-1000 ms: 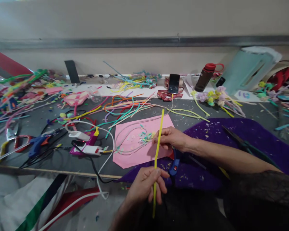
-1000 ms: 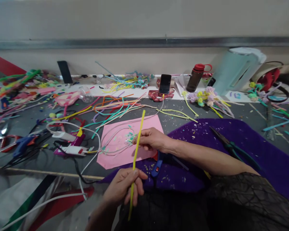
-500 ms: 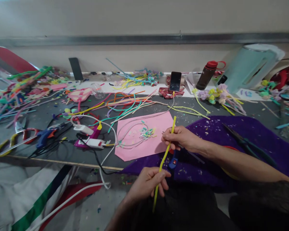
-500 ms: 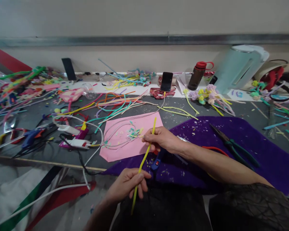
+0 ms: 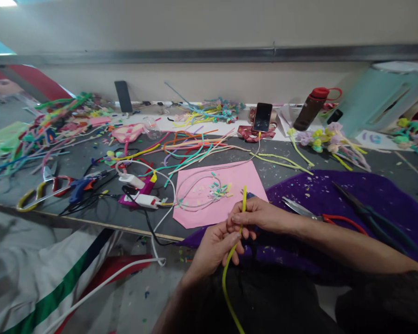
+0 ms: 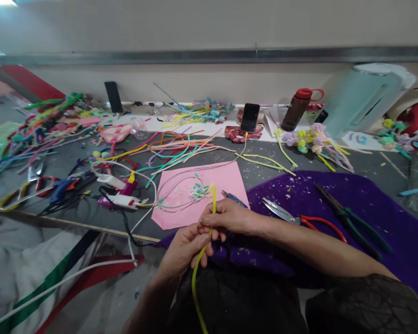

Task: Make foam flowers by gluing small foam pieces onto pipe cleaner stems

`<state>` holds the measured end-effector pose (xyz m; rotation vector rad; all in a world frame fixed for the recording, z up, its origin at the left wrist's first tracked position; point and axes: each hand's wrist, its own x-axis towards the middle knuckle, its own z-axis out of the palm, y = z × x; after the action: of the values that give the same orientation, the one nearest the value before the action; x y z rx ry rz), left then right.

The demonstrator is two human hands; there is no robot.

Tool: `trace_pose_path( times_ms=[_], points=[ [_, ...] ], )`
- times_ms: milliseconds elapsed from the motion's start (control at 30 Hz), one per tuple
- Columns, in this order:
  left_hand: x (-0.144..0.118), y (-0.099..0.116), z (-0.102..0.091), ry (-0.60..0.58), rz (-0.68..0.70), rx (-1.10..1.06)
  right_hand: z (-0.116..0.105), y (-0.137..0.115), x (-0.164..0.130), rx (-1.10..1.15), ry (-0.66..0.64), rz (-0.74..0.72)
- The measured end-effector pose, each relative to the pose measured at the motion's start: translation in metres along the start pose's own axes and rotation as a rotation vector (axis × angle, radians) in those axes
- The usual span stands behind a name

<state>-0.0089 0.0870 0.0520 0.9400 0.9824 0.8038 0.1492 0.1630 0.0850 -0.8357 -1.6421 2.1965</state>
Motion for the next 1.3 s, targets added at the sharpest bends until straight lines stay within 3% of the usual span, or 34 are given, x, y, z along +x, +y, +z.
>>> trace_pose_path(
  times_ms=[167,267,367,467,533,700,933,1300],
  points=[
    [-0.011,0.001,-0.014,0.126,-0.001,-0.032,-0.019,-0.002,0.002,-0.167,0.039,-0.061],
    [-0.019,0.002,-0.028,0.266,0.024,0.006,-0.052,-0.004,0.009,-0.454,0.253,-0.108],
    [-0.027,0.002,-0.039,0.383,0.049,0.164,-0.095,-0.007,0.016,-0.946,0.565,-0.026],
    [-0.033,0.000,-0.046,0.477,0.078,0.299,-0.130,-0.007,0.021,-1.086,0.680,0.058],
    [-0.034,-0.004,-0.048,0.548,0.106,0.368,-0.142,-0.005,0.022,-1.158,0.720,0.094],
    [-0.030,-0.011,-0.047,0.648,0.152,0.573,-0.140,-0.002,0.033,-1.272,0.745,0.194],
    [-0.015,-0.014,-0.025,0.574,0.229,0.721,-0.128,-0.006,0.057,-1.336,0.763,0.323],
    [-0.008,-0.014,-0.017,0.510,0.281,0.923,-0.110,-0.001,0.047,-1.367,0.750,0.343]
  ],
)
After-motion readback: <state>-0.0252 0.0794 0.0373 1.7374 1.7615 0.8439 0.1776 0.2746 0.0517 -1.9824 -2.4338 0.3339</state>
